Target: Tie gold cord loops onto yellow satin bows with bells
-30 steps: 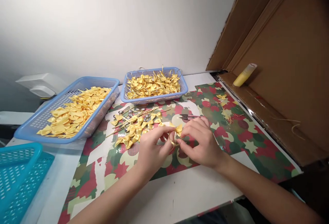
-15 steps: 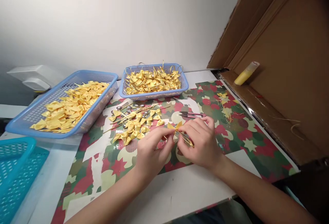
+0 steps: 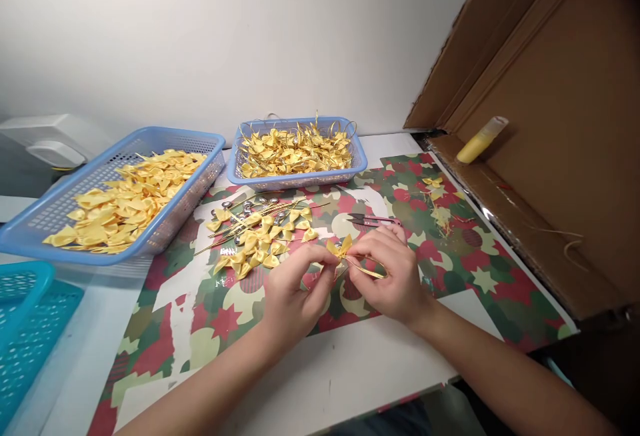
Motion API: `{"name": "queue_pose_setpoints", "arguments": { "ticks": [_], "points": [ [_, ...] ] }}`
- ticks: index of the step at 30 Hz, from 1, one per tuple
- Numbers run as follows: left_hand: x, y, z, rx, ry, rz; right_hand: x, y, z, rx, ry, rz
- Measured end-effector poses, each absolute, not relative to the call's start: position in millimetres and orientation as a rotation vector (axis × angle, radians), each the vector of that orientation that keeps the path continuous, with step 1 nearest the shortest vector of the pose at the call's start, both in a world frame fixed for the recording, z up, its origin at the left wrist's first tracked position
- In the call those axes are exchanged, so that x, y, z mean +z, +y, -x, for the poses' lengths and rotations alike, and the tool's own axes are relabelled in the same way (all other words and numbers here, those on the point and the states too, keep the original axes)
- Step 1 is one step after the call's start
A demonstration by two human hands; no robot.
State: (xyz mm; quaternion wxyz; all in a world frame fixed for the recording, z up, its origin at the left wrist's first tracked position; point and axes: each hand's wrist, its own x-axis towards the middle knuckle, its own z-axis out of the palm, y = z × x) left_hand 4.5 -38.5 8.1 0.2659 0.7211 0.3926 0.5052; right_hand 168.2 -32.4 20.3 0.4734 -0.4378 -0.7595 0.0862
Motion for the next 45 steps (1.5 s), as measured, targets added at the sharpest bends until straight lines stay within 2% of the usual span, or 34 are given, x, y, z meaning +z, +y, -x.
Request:
{"name": "queue_pose_setpoints", "arguments": {
  "ticks": [3,7,11,14,20,24,32,45],
  "points": [
    [10,-38,-3,1.252,1.054,-1.853,19,-30,-171,0.079,-1.916,1.052],
    [19,-28,5,0.944,0.986,-1.442,21,-23,-181,-0.094,-2.096,0.906],
    [30,-14,13,0.643,0.980,-1.470,24,-16,-190,-0.170,-2.326,0.752],
    [31,-12,12,0.542,0.954,-1.410,23,-15,-190,-0.141,-2.308,0.753],
    [19,-19,2,0.849,1.094,-1.048,20,-28,-177,0.055,-1.868,1.026],
    [19,-26,-2,0.992,1.092,-1.013,18,-37,-168,0.101,-1.915,1.057],
    [14,-37,-7,1.098,1.154,-1.409,15,-37,-164,-0.062,-1.979,1.145],
    [10,-37,-7,1.128,1.227,-2.010,14,-33,-166,-0.074,-2.072,1.136]
  ]
}}
